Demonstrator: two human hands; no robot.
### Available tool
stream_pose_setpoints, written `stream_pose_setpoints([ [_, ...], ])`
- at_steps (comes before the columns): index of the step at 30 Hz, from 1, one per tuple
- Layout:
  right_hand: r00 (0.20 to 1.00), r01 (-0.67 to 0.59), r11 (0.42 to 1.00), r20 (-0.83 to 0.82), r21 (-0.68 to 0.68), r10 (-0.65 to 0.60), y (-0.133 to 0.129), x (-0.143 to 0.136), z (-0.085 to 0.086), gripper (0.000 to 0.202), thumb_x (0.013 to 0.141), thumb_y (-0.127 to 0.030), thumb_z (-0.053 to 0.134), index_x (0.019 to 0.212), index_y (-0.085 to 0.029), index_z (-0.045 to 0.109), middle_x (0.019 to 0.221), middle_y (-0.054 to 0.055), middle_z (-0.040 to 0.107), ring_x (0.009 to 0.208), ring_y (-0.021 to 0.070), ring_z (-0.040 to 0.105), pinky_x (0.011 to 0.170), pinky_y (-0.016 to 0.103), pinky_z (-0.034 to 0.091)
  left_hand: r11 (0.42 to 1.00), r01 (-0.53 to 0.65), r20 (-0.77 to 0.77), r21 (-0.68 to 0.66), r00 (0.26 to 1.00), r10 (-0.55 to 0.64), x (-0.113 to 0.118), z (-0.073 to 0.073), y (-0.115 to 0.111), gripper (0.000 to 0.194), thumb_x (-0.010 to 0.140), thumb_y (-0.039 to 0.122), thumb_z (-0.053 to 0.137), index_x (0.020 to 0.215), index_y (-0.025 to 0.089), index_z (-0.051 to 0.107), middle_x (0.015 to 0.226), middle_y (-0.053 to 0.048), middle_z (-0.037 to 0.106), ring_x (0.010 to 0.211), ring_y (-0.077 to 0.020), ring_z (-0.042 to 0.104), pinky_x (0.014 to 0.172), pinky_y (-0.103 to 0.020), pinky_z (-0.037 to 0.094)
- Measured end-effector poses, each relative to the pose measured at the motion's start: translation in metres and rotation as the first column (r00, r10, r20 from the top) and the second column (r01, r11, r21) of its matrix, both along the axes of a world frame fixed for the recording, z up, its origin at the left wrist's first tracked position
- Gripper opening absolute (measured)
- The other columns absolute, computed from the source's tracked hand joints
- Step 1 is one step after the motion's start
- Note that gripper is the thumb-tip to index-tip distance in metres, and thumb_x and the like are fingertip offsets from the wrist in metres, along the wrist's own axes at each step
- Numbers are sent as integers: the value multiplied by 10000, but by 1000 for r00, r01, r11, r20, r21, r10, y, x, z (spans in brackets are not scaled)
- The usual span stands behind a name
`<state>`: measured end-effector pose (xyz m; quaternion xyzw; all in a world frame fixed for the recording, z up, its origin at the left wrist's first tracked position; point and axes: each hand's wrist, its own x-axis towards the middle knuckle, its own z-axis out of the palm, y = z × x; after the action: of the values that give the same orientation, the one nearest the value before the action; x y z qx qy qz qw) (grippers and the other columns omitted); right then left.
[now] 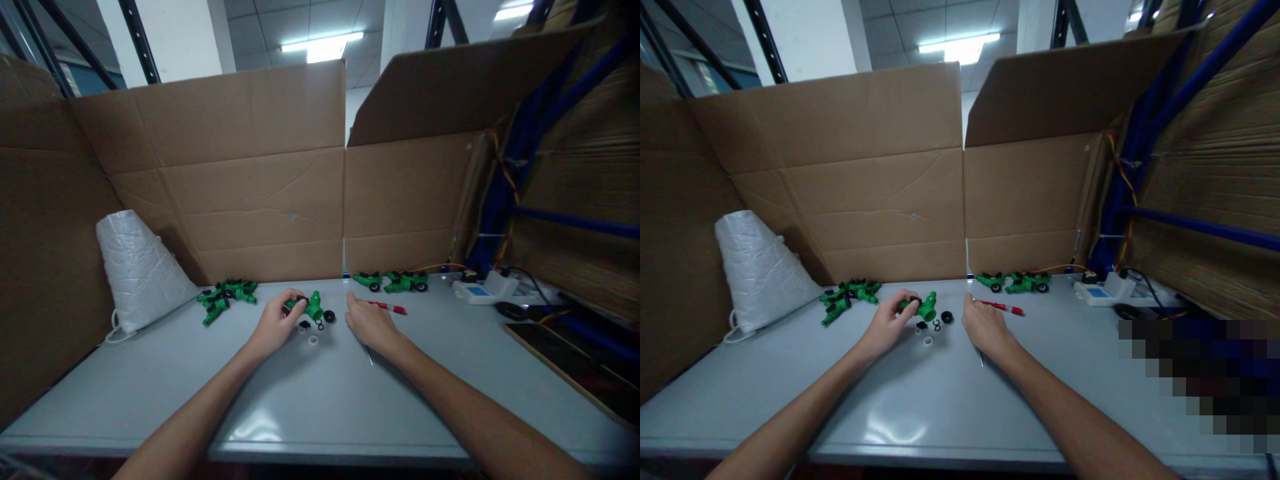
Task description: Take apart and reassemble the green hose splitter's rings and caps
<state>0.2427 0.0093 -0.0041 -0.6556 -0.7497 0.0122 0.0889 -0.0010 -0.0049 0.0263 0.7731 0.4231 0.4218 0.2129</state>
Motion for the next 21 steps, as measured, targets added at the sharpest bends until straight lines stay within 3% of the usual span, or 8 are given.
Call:
stream_pose_setpoints([
  [5,1000,-1,1000,2,13,1,4,2,-4,286,1026,-170,429,1278,-122,555,1196,213,731,1060,353,735,839,396,511,996,50,-160,74,986,-37,1,6,-9,287,1050,424,530,1134,206,696,1078,-72,717,922,-209,643,742,-277,491],
  [13,1000,16,1000,-12,10,-15,5,2,-6,302,1025,-198,437,1306,-128,524,1230,221,700,1065,344,722,847,390,499,981,101,-239,164,969,-60,1,11,-16,292,1089,416,451,1179,218,645,1055,-72,633,913,-205,610,819,-303,497],
  [17,999,30,999,-28,13,-29,2,0,-1,308,1027,-198,435,1316,-127,511,1226,208,687,1044,347,725,827,392,495,977,26,-232,211,972,24,-2,6,-9,292,1090,435,449,1152,227,644,1055,-78,656,957,-224,619,868,-327,494],
  [21,998,30,996,-56,81,-25,-3,-3,5,280,1040,-247,463,1292,-135,510,1222,190,670,1007,331,721,784,377,489,963,-137,-126,231,978,169,-7,-1,2,309,1070,461,497,1188,227,661,1125,-84,716,918,-224,643,850,-334,495],
])
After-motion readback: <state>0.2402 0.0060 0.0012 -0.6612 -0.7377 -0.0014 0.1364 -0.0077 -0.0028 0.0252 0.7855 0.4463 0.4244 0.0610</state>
